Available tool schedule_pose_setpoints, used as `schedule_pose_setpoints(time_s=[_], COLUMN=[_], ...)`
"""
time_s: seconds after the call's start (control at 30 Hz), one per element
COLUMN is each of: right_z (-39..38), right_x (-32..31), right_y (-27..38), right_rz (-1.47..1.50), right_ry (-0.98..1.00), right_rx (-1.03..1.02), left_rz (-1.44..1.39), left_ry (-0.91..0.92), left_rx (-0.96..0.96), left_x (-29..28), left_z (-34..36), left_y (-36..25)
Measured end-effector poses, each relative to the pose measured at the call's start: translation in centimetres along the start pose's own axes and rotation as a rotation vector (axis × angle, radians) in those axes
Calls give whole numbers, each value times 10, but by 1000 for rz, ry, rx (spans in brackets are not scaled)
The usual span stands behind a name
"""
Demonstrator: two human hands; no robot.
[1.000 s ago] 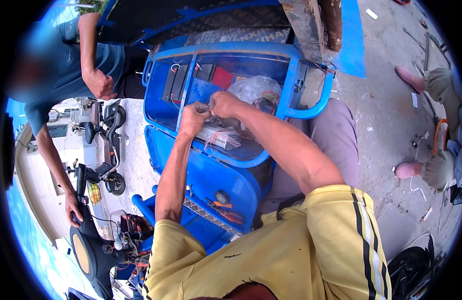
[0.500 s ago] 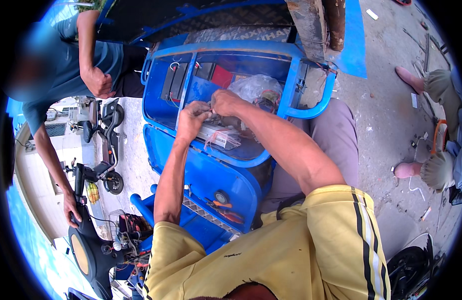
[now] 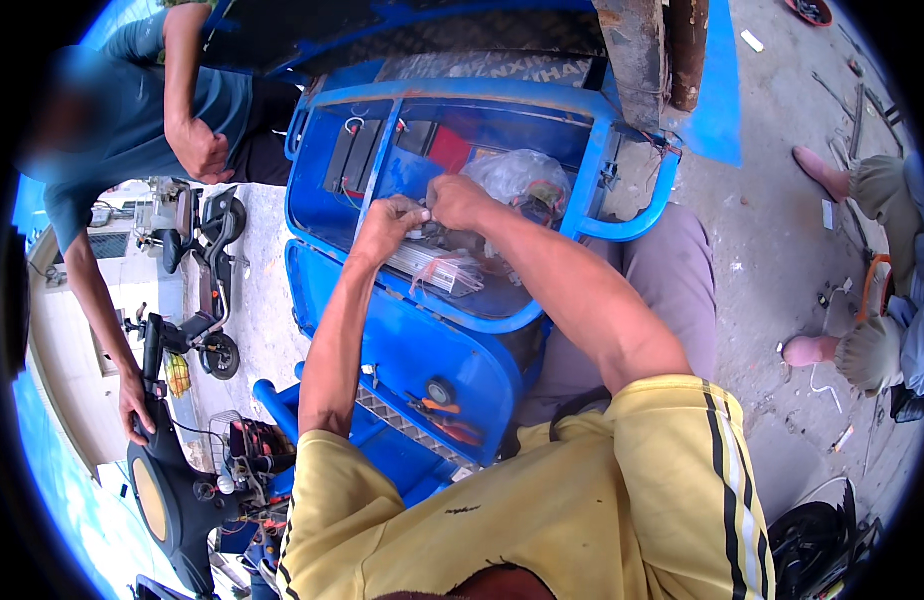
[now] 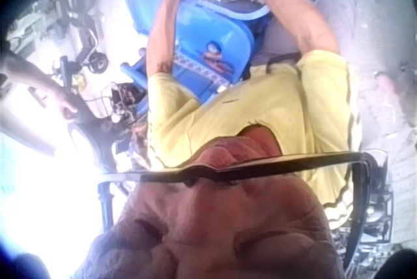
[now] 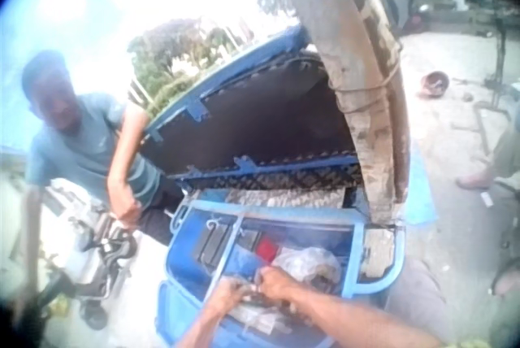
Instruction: The person works on the electrical wiring inside the open storage compartment of a blue electric scooter. They use electrical tape to wrap and secure wire connections, then use pliers to adjust and organize the wires within the compartment.
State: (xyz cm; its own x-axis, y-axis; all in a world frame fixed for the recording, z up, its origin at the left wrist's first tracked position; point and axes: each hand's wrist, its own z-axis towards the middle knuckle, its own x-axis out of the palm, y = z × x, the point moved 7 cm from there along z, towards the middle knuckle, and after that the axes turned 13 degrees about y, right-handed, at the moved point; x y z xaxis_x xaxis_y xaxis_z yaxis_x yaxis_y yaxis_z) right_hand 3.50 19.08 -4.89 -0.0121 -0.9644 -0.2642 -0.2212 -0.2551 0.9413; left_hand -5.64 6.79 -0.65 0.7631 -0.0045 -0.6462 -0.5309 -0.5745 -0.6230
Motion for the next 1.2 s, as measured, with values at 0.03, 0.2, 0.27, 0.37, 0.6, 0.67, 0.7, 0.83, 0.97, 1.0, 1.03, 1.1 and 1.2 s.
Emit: schedule_pose_setpoints(time_s=[0.03,0.2,0.27,0.37,0.6,0.67,0.7,0.83,0.97,1.0,1.03,1.1,1.2], right_z=[-1,5,3,1,12,15,17,18,8,10,12,12,7], right_x=[0,0,0,6,15,17,19,21,11,10,10,10,8], right_y=[3,-5,-3,-1,-9,-11,-13,-17,-6,-8,-10,-9,-2], right_rz=[-18,-21,-11,-65,-194,-139,-112,-86,-106,-127,-148,-169,-153], right_ry=[10,5,20,65,101,120,128,170,129,105,82,63,81], right_rx=[3,32,49,81,-28,-30,-17,17,74,65,56,48,69], left_rz=[59,485,554,562,525,585,626,747,548,381,215,85,115], left_ry=[-45,-120,-164,-208,-246,-262,-275,-267,-270,-269,-266,-167,-125], left_rx=[-5,91,40,51,92,95,129,156,148,137,124,54,44], left_x=[0,4,5,7,5,5,6,9,5,1,-2,-4,0], left_z=[-3,-14,-15,-14,-18,-19,-18,-13,-15,-15,-14,-7,-9], left_y=[0,-40,-40,-35,-40,-40,-36,-32,-27,-22,-16,-3,-7])
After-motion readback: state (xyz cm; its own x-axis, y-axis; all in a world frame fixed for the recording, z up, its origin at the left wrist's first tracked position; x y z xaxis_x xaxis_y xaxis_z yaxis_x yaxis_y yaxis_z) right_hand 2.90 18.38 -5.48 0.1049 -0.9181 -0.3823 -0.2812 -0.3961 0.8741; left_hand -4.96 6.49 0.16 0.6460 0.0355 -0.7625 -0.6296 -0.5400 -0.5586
